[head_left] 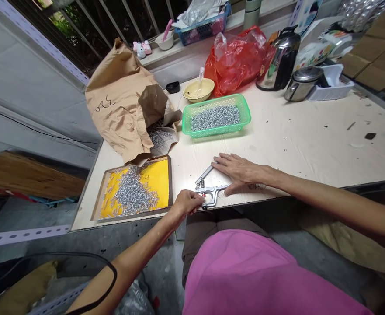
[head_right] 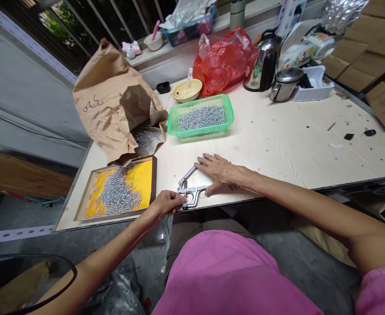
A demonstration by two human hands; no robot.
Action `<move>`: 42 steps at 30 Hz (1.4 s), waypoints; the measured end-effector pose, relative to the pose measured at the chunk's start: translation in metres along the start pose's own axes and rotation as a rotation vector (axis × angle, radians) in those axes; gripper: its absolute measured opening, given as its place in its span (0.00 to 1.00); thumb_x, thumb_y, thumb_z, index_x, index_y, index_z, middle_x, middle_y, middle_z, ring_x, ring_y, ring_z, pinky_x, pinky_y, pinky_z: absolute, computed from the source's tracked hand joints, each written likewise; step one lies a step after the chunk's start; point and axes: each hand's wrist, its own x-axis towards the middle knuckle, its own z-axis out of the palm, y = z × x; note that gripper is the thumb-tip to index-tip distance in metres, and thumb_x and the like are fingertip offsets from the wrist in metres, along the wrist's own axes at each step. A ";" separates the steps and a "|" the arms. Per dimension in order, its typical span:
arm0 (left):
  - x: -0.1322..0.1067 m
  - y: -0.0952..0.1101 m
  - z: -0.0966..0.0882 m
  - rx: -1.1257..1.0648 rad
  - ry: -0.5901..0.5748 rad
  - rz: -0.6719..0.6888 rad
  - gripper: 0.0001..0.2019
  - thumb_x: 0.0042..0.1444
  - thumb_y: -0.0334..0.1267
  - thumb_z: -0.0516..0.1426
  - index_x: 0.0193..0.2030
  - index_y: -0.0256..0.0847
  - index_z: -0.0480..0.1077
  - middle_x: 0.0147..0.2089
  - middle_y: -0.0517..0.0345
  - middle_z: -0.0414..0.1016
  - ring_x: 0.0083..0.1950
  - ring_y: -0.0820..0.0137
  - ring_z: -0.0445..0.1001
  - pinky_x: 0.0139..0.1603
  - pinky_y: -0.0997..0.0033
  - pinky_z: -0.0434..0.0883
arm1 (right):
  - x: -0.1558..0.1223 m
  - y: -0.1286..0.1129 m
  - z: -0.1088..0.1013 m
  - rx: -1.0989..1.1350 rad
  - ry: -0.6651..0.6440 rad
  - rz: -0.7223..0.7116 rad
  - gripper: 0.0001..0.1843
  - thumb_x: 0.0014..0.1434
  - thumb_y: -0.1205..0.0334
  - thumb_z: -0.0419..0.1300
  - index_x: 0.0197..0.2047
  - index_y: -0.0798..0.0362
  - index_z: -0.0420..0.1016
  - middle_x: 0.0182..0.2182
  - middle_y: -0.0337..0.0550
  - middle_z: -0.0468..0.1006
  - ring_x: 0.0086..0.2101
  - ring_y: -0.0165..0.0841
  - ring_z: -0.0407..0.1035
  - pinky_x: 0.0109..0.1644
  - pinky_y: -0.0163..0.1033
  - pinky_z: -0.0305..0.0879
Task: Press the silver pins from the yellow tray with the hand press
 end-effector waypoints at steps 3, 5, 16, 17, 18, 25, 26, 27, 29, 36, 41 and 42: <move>0.000 -0.001 0.002 0.004 0.009 0.012 0.16 0.49 0.41 0.59 0.16 0.38 0.62 0.10 0.68 0.58 0.12 0.82 0.54 0.15 0.79 0.50 | 0.002 0.001 -0.001 -0.007 0.052 -0.032 0.55 0.43 0.31 0.61 0.65 0.59 0.53 0.61 0.61 0.58 0.59 0.55 0.50 0.58 0.57 0.51; 0.001 -0.002 0.002 0.002 0.008 0.013 0.16 0.50 0.41 0.59 0.17 0.38 0.62 0.10 0.68 0.57 0.12 0.81 0.53 0.16 0.79 0.51 | 0.003 -0.002 -0.004 -0.020 0.075 -0.035 0.54 0.43 0.32 0.62 0.63 0.59 0.56 0.58 0.59 0.63 0.56 0.52 0.54 0.56 0.54 0.54; -0.011 -0.006 0.004 0.374 0.361 0.275 0.13 0.56 0.46 0.55 0.30 0.38 0.72 0.27 0.57 0.72 0.29 0.71 0.70 0.31 0.73 0.65 | -0.004 -0.026 -0.021 -0.028 0.046 -0.006 0.29 0.55 0.51 0.62 0.56 0.57 0.64 0.42 0.50 0.72 0.41 0.40 0.62 0.44 0.43 0.56; -0.011 -0.002 0.006 0.460 0.430 0.385 0.11 0.57 0.44 0.56 0.34 0.38 0.73 0.34 0.54 0.74 0.36 0.69 0.72 0.37 0.71 0.66 | -0.005 -0.028 -0.021 -0.026 0.053 -0.007 0.29 0.56 0.52 0.62 0.56 0.56 0.64 0.42 0.49 0.72 0.41 0.40 0.62 0.44 0.43 0.56; -0.010 0.002 0.008 0.547 0.469 0.490 0.10 0.56 0.43 0.57 0.39 0.38 0.72 0.40 0.52 0.74 0.43 0.66 0.71 0.43 0.69 0.67 | -0.004 -0.030 -0.021 -0.025 0.061 -0.005 0.29 0.56 0.52 0.62 0.57 0.56 0.63 0.42 0.49 0.72 0.42 0.40 0.62 0.44 0.43 0.55; 0.017 0.028 0.014 0.901 0.285 0.733 0.28 0.54 0.41 0.59 0.60 0.39 0.57 0.58 0.47 0.64 0.57 0.59 0.62 0.57 0.58 0.63 | -0.006 -0.039 -0.025 -0.023 0.017 0.095 0.44 0.50 0.50 0.66 0.62 0.62 0.54 0.48 0.55 0.69 0.45 0.43 0.62 0.47 0.45 0.57; 0.018 0.030 0.013 0.926 0.276 0.718 0.28 0.54 0.41 0.59 0.60 0.39 0.57 0.56 0.47 0.65 0.55 0.59 0.63 0.56 0.58 0.64 | -0.008 -0.038 -0.028 -0.026 -0.003 0.117 0.42 0.49 0.49 0.67 0.61 0.62 0.57 0.48 0.56 0.69 0.46 0.44 0.62 0.47 0.45 0.58; 0.019 0.032 0.013 0.952 0.281 0.704 0.28 0.54 0.42 0.59 0.59 0.38 0.57 0.55 0.47 0.66 0.54 0.59 0.64 0.54 0.58 0.64 | -0.009 -0.037 -0.031 -0.031 -0.023 0.135 0.39 0.49 0.49 0.67 0.58 0.62 0.61 0.48 0.56 0.69 0.46 0.44 0.62 0.47 0.45 0.58; 0.020 0.036 0.013 0.997 0.307 0.683 0.29 0.53 0.43 0.59 0.59 0.37 0.57 0.53 0.47 0.66 0.53 0.58 0.64 0.53 0.58 0.65 | -0.011 -0.037 -0.037 -0.042 -0.065 0.146 0.31 0.51 0.49 0.65 0.52 0.61 0.66 0.47 0.55 0.69 0.45 0.43 0.63 0.46 0.44 0.59; 0.027 0.043 0.012 1.053 0.320 0.692 0.20 0.54 0.45 0.59 0.51 0.39 0.64 0.48 0.50 0.67 0.50 0.60 0.64 0.45 0.62 0.67 | -0.001 -0.043 -0.045 -0.098 -0.165 0.148 0.17 0.59 0.59 0.59 0.47 0.62 0.70 0.43 0.53 0.71 0.44 0.42 0.64 0.44 0.41 0.58; 0.031 0.045 0.013 1.014 0.316 0.648 0.11 0.59 0.43 0.54 0.45 0.40 0.67 0.45 0.53 0.69 0.48 0.62 0.65 0.42 0.65 0.67 | 0.004 -0.035 -0.032 -0.060 -0.130 0.136 0.09 0.64 0.65 0.52 0.37 0.58 0.72 0.36 0.48 0.73 0.38 0.36 0.64 0.39 0.38 0.55; 0.031 0.046 0.014 1.005 0.317 0.630 0.10 0.60 0.42 0.53 0.44 0.41 0.68 0.44 0.53 0.69 0.48 0.62 0.65 0.41 0.65 0.67 | 0.005 -0.034 -0.030 -0.053 -0.128 0.130 0.10 0.64 0.65 0.50 0.36 0.57 0.72 0.35 0.47 0.73 0.37 0.35 0.64 0.38 0.38 0.54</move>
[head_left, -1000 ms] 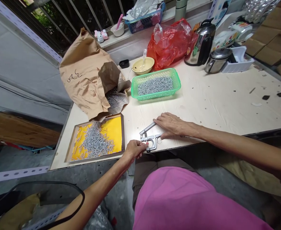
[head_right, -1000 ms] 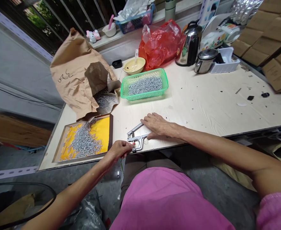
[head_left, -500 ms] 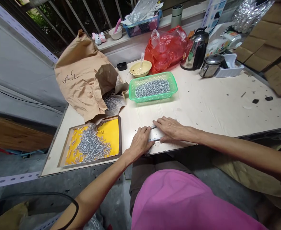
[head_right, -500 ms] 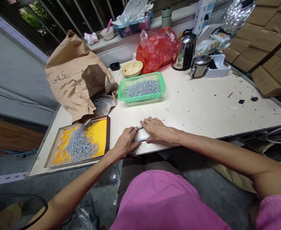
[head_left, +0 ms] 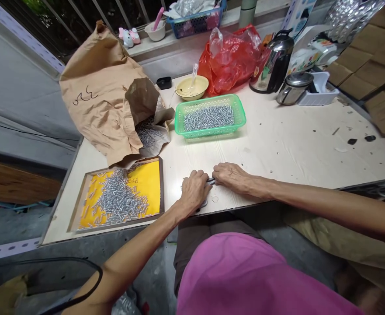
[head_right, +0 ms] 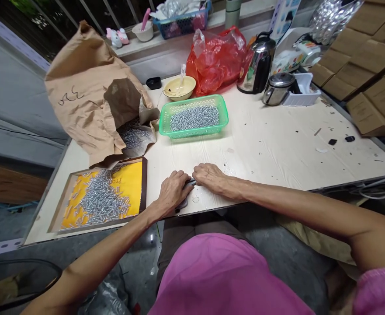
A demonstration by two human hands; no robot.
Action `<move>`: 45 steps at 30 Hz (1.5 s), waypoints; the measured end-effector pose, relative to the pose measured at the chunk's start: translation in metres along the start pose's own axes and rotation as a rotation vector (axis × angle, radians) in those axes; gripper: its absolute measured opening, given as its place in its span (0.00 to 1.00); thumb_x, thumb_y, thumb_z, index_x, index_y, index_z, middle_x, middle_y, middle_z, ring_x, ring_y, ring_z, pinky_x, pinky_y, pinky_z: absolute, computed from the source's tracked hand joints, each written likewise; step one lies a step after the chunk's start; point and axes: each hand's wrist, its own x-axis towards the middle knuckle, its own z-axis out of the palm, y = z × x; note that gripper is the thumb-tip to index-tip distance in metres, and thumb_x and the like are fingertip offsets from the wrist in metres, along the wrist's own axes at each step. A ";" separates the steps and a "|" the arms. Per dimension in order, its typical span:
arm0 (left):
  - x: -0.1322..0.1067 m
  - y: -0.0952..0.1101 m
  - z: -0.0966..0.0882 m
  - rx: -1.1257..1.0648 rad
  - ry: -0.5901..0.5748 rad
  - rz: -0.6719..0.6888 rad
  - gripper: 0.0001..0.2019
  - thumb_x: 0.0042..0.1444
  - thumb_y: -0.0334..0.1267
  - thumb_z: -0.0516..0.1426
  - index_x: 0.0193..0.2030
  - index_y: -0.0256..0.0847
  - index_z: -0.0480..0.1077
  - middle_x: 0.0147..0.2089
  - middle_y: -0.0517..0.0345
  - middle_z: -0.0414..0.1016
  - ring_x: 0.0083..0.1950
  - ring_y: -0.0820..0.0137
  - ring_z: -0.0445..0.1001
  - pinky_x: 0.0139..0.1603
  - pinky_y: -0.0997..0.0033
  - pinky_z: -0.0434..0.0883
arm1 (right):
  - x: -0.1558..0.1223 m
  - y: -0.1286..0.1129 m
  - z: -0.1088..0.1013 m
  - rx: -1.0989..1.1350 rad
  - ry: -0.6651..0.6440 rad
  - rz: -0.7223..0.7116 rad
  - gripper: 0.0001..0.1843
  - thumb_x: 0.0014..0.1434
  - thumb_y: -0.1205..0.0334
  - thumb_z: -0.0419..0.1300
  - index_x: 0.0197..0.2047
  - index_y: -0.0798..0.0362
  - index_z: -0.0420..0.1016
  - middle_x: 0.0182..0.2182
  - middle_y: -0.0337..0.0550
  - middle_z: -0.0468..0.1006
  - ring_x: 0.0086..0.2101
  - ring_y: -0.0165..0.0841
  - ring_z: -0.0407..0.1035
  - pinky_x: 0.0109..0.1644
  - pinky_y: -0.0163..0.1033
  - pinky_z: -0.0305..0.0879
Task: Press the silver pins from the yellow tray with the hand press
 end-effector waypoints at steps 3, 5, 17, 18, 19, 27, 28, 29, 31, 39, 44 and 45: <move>0.003 0.001 -0.002 -0.005 -0.010 -0.027 0.09 0.60 0.42 0.53 0.42 0.41 0.69 0.44 0.54 0.70 0.47 0.62 0.66 0.39 0.66 0.68 | 0.002 0.000 0.002 0.004 0.002 0.001 0.12 0.65 0.66 0.49 0.35 0.57 0.72 0.34 0.46 0.73 0.36 0.34 0.64 0.37 0.38 0.54; 0.003 0.000 -0.002 0.002 0.005 -0.033 0.09 0.60 0.42 0.54 0.43 0.40 0.69 0.44 0.53 0.71 0.48 0.61 0.66 0.39 0.65 0.68 | 0.002 0.001 0.002 -0.006 0.029 0.024 0.11 0.65 0.64 0.49 0.36 0.57 0.72 0.35 0.48 0.73 0.37 0.35 0.64 0.39 0.38 0.55; -0.034 0.048 0.060 -0.193 0.370 0.044 0.21 0.61 0.42 0.52 0.60 0.37 0.59 0.64 0.45 0.62 0.68 0.56 0.55 0.65 0.51 0.57 | 0.014 0.039 0.006 0.010 0.191 -0.024 0.14 0.64 0.61 0.50 0.47 0.55 0.72 0.41 0.50 0.73 0.42 0.38 0.65 0.43 0.39 0.57; -0.035 0.050 0.062 -0.206 0.376 0.060 0.21 0.62 0.43 0.51 0.59 0.38 0.60 0.63 0.47 0.63 0.67 0.57 0.55 0.65 0.50 0.56 | 0.019 0.040 0.005 -0.039 0.186 -0.011 0.12 0.64 0.62 0.50 0.44 0.55 0.73 0.39 0.49 0.73 0.41 0.38 0.65 0.43 0.40 0.57; -0.036 0.051 0.063 -0.216 0.380 0.078 0.20 0.63 0.43 0.50 0.59 0.39 0.61 0.62 0.48 0.65 0.67 0.57 0.56 0.66 0.50 0.54 | 0.024 0.041 0.002 -0.075 0.178 -0.002 0.12 0.64 0.62 0.50 0.41 0.55 0.74 0.38 0.49 0.74 0.40 0.38 0.65 0.43 0.40 0.56; -0.041 0.052 0.067 -0.252 0.398 0.115 0.21 0.62 0.46 0.50 0.58 0.35 0.62 0.59 0.43 0.66 0.65 0.55 0.59 0.65 0.50 0.55 | 0.050 -0.015 -0.021 -0.131 0.116 -0.269 0.09 0.62 0.63 0.53 0.39 0.52 0.75 0.38 0.48 0.74 0.40 0.37 0.62 0.40 0.40 0.52; -0.041 0.052 0.068 -0.256 0.377 0.104 0.21 0.62 0.45 0.50 0.57 0.33 0.63 0.57 0.41 0.68 0.62 0.55 0.62 0.64 0.51 0.58 | 0.050 -0.030 -0.019 -0.115 0.105 -0.392 0.08 0.62 0.62 0.54 0.38 0.51 0.75 0.38 0.47 0.74 0.40 0.38 0.61 0.40 0.40 0.53; -0.041 0.053 0.070 -0.261 0.349 0.095 0.20 0.62 0.43 0.49 0.56 0.32 0.64 0.55 0.40 0.69 0.60 0.54 0.65 0.61 0.52 0.61 | 0.050 -0.044 -0.016 -0.106 0.088 -0.487 0.07 0.61 0.63 0.54 0.36 0.50 0.74 0.37 0.46 0.74 0.41 0.38 0.60 0.40 0.41 0.53; -0.043 0.053 0.075 -0.276 0.287 0.094 0.19 0.63 0.39 0.47 0.56 0.31 0.65 0.52 0.40 0.72 0.56 0.55 0.69 0.57 0.54 0.65 | 0.051 -0.065 -0.005 -0.101 0.056 -0.575 0.06 0.58 0.66 0.56 0.32 0.50 0.74 0.36 0.46 0.73 0.40 0.39 0.60 0.40 0.42 0.54; -0.047 0.054 0.079 -0.336 0.286 0.128 0.20 0.61 0.45 0.51 0.55 0.34 0.65 0.52 0.43 0.71 0.53 0.57 0.70 0.53 0.59 0.69 | 0.073 -0.079 0.011 -0.013 0.180 -0.651 0.09 0.58 0.73 0.50 0.33 0.54 0.70 0.31 0.45 0.72 0.33 0.34 0.63 0.39 0.39 0.59; -0.071 0.000 0.036 -0.214 0.477 -0.040 0.12 0.63 0.37 0.49 0.48 0.40 0.70 0.51 0.49 0.71 0.53 0.64 0.67 0.53 0.64 0.66 | 0.072 -0.045 -0.058 0.258 0.747 -0.316 0.09 0.63 0.65 0.48 0.40 0.53 0.69 0.33 0.45 0.74 0.35 0.33 0.67 0.41 0.39 0.63; -0.079 -0.020 0.025 -0.167 0.495 -0.206 0.12 0.63 0.35 0.48 0.46 0.40 0.71 0.47 0.50 0.72 0.49 0.65 0.68 0.49 0.65 0.67 | 0.070 -0.030 -0.074 0.239 0.811 -0.235 0.10 0.63 0.63 0.48 0.42 0.53 0.69 0.35 0.45 0.74 0.36 0.34 0.67 0.42 0.41 0.63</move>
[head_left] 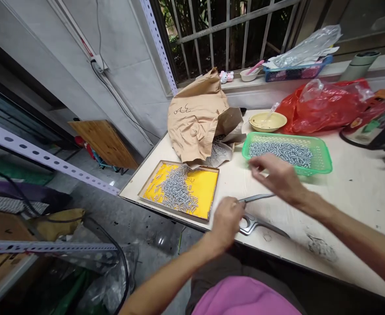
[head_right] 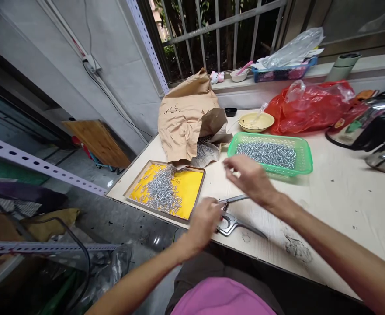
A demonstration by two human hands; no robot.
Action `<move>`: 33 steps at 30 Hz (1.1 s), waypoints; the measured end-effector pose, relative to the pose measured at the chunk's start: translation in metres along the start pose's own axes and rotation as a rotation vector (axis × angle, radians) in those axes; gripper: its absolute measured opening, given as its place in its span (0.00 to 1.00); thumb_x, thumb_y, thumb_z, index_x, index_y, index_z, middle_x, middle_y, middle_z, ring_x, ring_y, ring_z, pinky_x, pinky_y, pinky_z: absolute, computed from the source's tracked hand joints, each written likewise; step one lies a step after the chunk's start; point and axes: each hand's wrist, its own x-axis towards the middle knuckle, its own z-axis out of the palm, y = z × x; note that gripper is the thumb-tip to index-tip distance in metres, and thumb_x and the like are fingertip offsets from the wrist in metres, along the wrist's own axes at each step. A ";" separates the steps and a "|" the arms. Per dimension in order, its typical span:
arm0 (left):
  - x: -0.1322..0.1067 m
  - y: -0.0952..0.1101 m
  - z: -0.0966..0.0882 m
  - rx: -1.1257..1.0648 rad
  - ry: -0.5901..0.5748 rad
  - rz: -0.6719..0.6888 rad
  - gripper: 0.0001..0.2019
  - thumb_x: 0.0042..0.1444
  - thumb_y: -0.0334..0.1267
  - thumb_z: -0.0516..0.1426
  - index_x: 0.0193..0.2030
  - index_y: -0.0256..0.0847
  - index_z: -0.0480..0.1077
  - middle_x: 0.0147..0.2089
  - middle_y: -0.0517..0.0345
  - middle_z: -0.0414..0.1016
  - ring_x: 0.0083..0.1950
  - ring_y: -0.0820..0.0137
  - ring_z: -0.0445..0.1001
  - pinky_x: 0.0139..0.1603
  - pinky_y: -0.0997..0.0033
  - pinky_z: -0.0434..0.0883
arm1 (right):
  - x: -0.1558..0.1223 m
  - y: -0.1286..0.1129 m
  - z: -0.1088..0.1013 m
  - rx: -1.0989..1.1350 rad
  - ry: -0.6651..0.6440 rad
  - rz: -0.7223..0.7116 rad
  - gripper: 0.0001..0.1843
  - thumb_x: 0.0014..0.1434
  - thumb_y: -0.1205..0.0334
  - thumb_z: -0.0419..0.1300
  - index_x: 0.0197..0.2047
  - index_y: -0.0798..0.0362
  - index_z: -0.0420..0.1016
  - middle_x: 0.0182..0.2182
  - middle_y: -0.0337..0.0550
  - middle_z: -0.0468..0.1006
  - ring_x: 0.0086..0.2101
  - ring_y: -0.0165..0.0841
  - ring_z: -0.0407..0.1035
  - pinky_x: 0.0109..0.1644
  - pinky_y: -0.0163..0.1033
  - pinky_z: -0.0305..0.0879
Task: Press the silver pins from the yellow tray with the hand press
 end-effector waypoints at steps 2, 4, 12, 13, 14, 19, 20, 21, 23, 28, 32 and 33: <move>0.006 -0.041 -0.028 0.173 0.039 -0.275 0.13 0.64 0.36 0.47 0.42 0.39 0.73 0.40 0.50 0.73 0.44 0.64 0.67 0.46 0.63 0.67 | 0.011 0.027 -0.030 -0.161 0.078 0.076 0.11 0.64 0.60 0.48 0.43 0.52 0.70 0.37 0.47 0.74 0.38 0.36 0.67 0.44 0.44 0.63; 0.010 -0.079 -0.048 0.316 0.026 -0.430 0.12 0.63 0.38 0.49 0.41 0.37 0.73 0.41 0.49 0.72 0.46 0.62 0.66 0.46 0.63 0.66 | 0.013 0.053 -0.048 -0.359 0.028 0.176 0.15 0.65 0.56 0.47 0.46 0.52 0.70 0.39 0.51 0.72 0.40 0.41 0.66 0.42 0.47 0.63; 0.023 -0.130 -0.051 0.459 -0.202 -0.508 0.11 0.59 0.37 0.52 0.41 0.33 0.72 0.44 0.45 0.73 0.50 0.59 0.67 0.43 0.66 0.66 | -0.061 0.036 -0.022 -0.245 -0.254 0.151 0.21 0.65 0.52 0.47 0.56 0.53 0.66 0.44 0.51 0.71 0.39 0.39 0.69 0.39 0.44 0.67; 0.025 -0.131 -0.050 0.454 -0.227 -0.498 0.11 0.59 0.35 0.51 0.41 0.33 0.73 0.44 0.43 0.73 0.51 0.59 0.67 0.43 0.65 0.66 | -0.074 0.027 -0.018 -0.200 -0.284 0.155 0.20 0.65 0.53 0.47 0.55 0.53 0.67 0.45 0.50 0.71 0.40 0.39 0.69 0.39 0.43 0.67; 0.028 -0.132 -0.050 0.450 -0.253 -0.489 0.11 0.59 0.33 0.50 0.40 0.33 0.73 0.45 0.42 0.73 0.51 0.58 0.67 0.43 0.65 0.66 | -0.085 0.019 -0.016 -0.166 -0.317 0.169 0.19 0.65 0.54 0.47 0.53 0.52 0.68 0.44 0.49 0.71 0.40 0.38 0.70 0.39 0.42 0.67; 0.037 -0.132 -0.058 0.452 -0.302 -0.429 0.14 0.58 0.28 0.47 0.38 0.33 0.74 0.42 0.40 0.74 0.50 0.57 0.69 0.44 0.64 0.66 | -0.131 -0.001 -0.014 -0.047 -0.505 0.272 0.18 0.67 0.56 0.44 0.48 0.52 0.72 0.39 0.47 0.73 0.37 0.35 0.70 0.39 0.40 0.66; 0.038 -0.129 -0.061 0.428 -0.265 -0.416 0.14 0.58 0.29 0.47 0.38 0.34 0.74 0.43 0.41 0.74 0.50 0.58 0.69 0.45 0.64 0.66 | -0.138 -0.002 -0.014 -0.026 -0.532 0.283 0.18 0.67 0.56 0.43 0.48 0.52 0.72 0.39 0.47 0.72 0.37 0.35 0.69 0.39 0.40 0.66; 0.039 -0.122 -0.063 0.373 -0.209 -0.404 0.14 0.59 0.31 0.47 0.38 0.35 0.74 0.43 0.43 0.74 0.49 0.59 0.70 0.45 0.65 0.66 | -0.143 -0.003 -0.013 -0.009 -0.548 0.288 0.18 0.67 0.56 0.44 0.47 0.52 0.71 0.38 0.47 0.72 0.36 0.34 0.69 0.39 0.39 0.65; 0.039 -0.102 -0.064 0.136 -0.111 -0.420 0.12 0.58 0.36 0.50 0.37 0.38 0.74 0.40 0.48 0.75 0.44 0.63 0.72 0.42 0.68 0.67 | -0.149 -0.004 -0.011 0.010 -0.556 0.289 0.16 0.66 0.55 0.46 0.47 0.52 0.71 0.38 0.46 0.71 0.36 0.34 0.68 0.38 0.38 0.64; 0.029 -0.033 -0.036 -0.662 -0.300 -0.630 0.14 0.51 0.46 0.57 0.35 0.36 0.74 0.20 0.63 0.66 0.19 0.77 0.62 0.19 0.77 0.59 | -0.146 -0.011 -0.006 -0.061 -0.595 0.330 0.12 0.65 0.61 0.48 0.43 0.54 0.72 0.36 0.45 0.70 0.35 0.33 0.65 0.36 0.36 0.59; 0.020 -0.008 -0.004 -0.881 -0.401 -0.760 0.17 0.45 0.49 0.61 0.32 0.34 0.72 0.16 0.68 0.61 0.15 0.81 0.54 0.15 0.79 0.50 | -0.146 -0.012 0.001 -0.128 -0.615 0.340 0.12 0.66 0.63 0.47 0.40 0.53 0.72 0.35 0.44 0.70 0.35 0.33 0.64 0.34 0.36 0.54; 0.018 -0.008 0.001 -0.886 -0.410 -0.774 0.18 0.44 0.50 0.62 0.31 0.34 0.72 0.16 0.68 0.60 0.14 0.81 0.52 0.15 0.78 0.49 | -0.147 -0.012 0.002 -0.134 -0.616 0.342 0.12 0.66 0.63 0.47 0.40 0.53 0.72 0.35 0.44 0.70 0.35 0.32 0.64 0.33 0.37 0.53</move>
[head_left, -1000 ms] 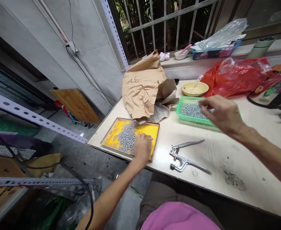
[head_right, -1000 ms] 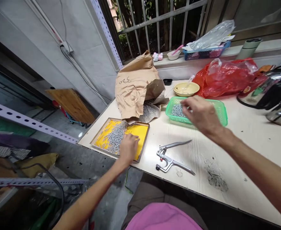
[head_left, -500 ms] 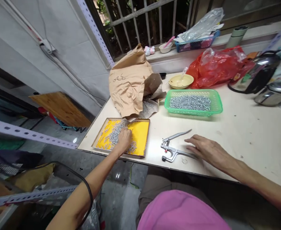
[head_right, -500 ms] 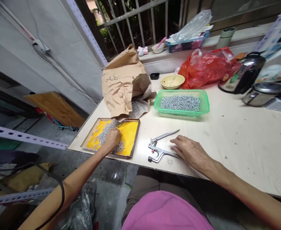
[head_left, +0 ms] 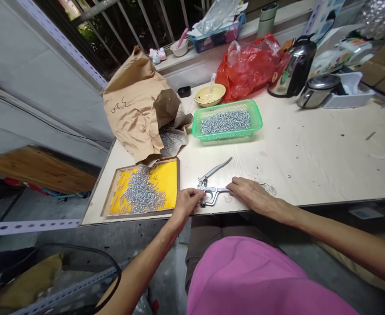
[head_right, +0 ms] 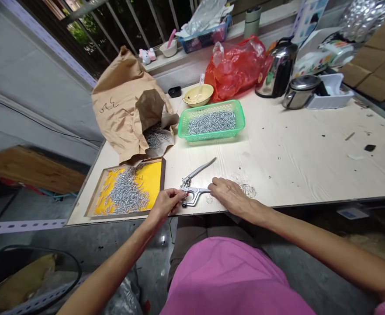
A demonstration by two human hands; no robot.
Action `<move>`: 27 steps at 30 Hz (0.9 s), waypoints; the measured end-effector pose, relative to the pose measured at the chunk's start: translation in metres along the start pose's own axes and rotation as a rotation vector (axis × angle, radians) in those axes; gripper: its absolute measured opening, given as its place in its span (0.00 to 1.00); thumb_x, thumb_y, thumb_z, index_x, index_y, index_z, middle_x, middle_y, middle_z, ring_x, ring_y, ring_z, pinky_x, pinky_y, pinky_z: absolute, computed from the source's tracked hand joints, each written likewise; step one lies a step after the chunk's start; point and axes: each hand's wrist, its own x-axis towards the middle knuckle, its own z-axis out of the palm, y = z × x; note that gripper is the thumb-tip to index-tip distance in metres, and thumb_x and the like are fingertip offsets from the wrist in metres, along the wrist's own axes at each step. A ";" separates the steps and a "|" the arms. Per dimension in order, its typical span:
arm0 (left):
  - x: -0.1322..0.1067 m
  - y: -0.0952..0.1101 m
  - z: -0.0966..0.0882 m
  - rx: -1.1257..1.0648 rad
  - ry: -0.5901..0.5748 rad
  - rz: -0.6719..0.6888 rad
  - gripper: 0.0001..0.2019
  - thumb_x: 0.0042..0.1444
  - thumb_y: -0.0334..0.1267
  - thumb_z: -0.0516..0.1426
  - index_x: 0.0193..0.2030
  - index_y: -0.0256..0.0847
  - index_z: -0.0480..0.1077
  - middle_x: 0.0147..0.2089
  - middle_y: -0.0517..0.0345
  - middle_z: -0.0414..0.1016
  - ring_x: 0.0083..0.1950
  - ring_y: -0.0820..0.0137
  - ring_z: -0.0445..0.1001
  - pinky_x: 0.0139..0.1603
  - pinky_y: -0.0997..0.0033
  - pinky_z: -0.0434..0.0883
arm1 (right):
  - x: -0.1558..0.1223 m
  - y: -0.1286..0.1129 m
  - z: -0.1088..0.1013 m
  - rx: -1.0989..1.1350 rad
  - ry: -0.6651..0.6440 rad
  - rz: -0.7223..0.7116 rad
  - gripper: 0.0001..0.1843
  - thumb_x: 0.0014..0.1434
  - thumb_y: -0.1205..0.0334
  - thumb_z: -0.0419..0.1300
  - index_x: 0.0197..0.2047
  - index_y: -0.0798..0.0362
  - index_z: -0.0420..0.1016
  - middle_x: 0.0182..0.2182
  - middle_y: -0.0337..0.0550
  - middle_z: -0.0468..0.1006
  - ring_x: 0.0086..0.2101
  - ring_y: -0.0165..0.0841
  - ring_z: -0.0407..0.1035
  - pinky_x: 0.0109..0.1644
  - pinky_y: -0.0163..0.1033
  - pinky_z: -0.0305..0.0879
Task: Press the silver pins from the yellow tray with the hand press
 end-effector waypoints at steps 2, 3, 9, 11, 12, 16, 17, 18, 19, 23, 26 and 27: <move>0.004 -0.005 0.002 0.041 0.019 0.003 0.18 0.44 0.50 0.62 0.31 0.34 0.72 0.15 0.67 0.61 0.14 0.81 0.52 0.15 0.78 0.48 | -0.001 0.001 0.004 -0.003 0.002 0.009 0.11 0.65 0.64 0.48 0.40 0.53 0.71 0.36 0.44 0.69 0.35 0.32 0.63 0.33 0.37 0.52; 0.005 -0.006 0.002 0.079 0.039 0.013 0.18 0.44 0.51 0.61 0.30 0.34 0.72 0.15 0.67 0.61 0.14 0.81 0.53 0.16 0.78 0.49 | -0.002 0.001 0.005 0.000 0.009 0.011 0.10 0.65 0.64 0.48 0.40 0.53 0.71 0.36 0.43 0.69 0.35 0.32 0.63 0.33 0.37 0.52; 0.007 -0.004 0.000 0.288 0.103 0.059 0.19 0.45 0.53 0.60 0.27 0.35 0.74 0.14 0.65 0.61 0.18 0.78 0.57 0.20 0.77 0.51 | -0.004 0.003 0.011 0.030 0.066 -0.015 0.10 0.65 0.67 0.48 0.39 0.54 0.69 0.35 0.43 0.69 0.35 0.31 0.63 0.34 0.36 0.51; 0.007 -0.004 0.001 0.334 0.106 0.062 0.19 0.45 0.53 0.59 0.25 0.35 0.74 0.13 0.66 0.59 0.18 0.78 0.55 0.20 0.77 0.50 | -0.005 0.002 0.009 0.029 0.062 -0.003 0.10 0.65 0.67 0.48 0.38 0.54 0.69 0.35 0.44 0.69 0.34 0.31 0.63 0.33 0.36 0.51; 0.007 -0.004 0.000 0.357 0.107 0.065 0.19 0.45 0.53 0.59 0.25 0.35 0.73 0.13 0.66 0.58 0.18 0.78 0.55 0.20 0.77 0.50 | -0.005 0.001 0.008 0.026 0.058 0.007 0.10 0.65 0.67 0.48 0.38 0.54 0.70 0.35 0.44 0.69 0.34 0.31 0.63 0.33 0.36 0.51; 0.008 -0.003 -0.002 0.443 0.085 0.069 0.17 0.46 0.50 0.58 0.24 0.36 0.73 0.13 0.67 0.58 0.17 0.79 0.53 0.20 0.77 0.48 | -0.004 0.000 0.007 0.020 0.055 0.019 0.11 0.65 0.67 0.47 0.38 0.54 0.69 0.35 0.44 0.69 0.33 0.31 0.63 0.32 0.36 0.51; 0.009 -0.002 -0.003 0.458 0.067 0.061 0.16 0.46 0.50 0.58 0.24 0.36 0.73 0.13 0.67 0.58 0.17 0.79 0.53 0.20 0.77 0.48 | -0.004 0.000 0.007 0.016 0.058 0.018 0.11 0.65 0.67 0.47 0.38 0.54 0.69 0.34 0.44 0.69 0.33 0.31 0.63 0.32 0.36 0.51; 0.009 0.000 -0.004 0.465 0.041 0.048 0.16 0.46 0.49 0.58 0.24 0.36 0.73 0.12 0.67 0.58 0.16 0.79 0.53 0.20 0.77 0.48 | -0.005 -0.001 0.008 0.014 0.062 0.018 0.11 0.65 0.67 0.47 0.38 0.54 0.69 0.35 0.44 0.69 0.33 0.31 0.63 0.32 0.36 0.51; 0.009 0.001 -0.004 0.460 0.011 0.031 0.16 0.46 0.49 0.58 0.23 0.36 0.72 0.12 0.67 0.57 0.16 0.80 0.52 0.20 0.76 0.47 | -0.005 -0.001 0.008 0.014 0.064 0.017 0.10 0.65 0.67 0.47 0.38 0.54 0.70 0.35 0.44 0.69 0.33 0.31 0.63 0.32 0.36 0.52; 0.007 0.005 -0.005 0.322 -0.104 -0.077 0.16 0.45 0.49 0.59 0.19 0.38 0.66 0.11 0.69 0.53 0.13 0.81 0.49 0.18 0.76 0.45 | -0.007 0.000 0.003 0.040 0.062 0.003 0.10 0.65 0.64 0.49 0.39 0.54 0.70 0.35 0.45 0.70 0.34 0.32 0.64 0.34 0.36 0.56; 0.004 0.007 -0.006 0.256 -0.161 -0.105 0.17 0.46 0.48 0.59 0.17 0.39 0.62 0.10 0.70 0.53 0.12 0.81 0.48 0.16 0.75 0.44 | -0.004 0.007 -0.009 0.035 0.110 -0.028 0.16 0.61 0.55 0.55 0.49 0.54 0.69 0.46 0.51 0.69 0.43 0.38 0.65 0.43 0.41 0.62; 0.004 0.007 -0.006 0.259 -0.171 -0.103 0.17 0.46 0.48 0.59 0.17 0.39 0.61 0.10 0.70 0.53 0.12 0.81 0.48 0.16 0.76 0.43 | -0.001 0.012 -0.012 0.016 0.134 -0.040 0.23 0.59 0.51 0.58 0.54 0.55 0.66 0.51 0.55 0.66 0.48 0.43 0.63 0.47 0.45 0.62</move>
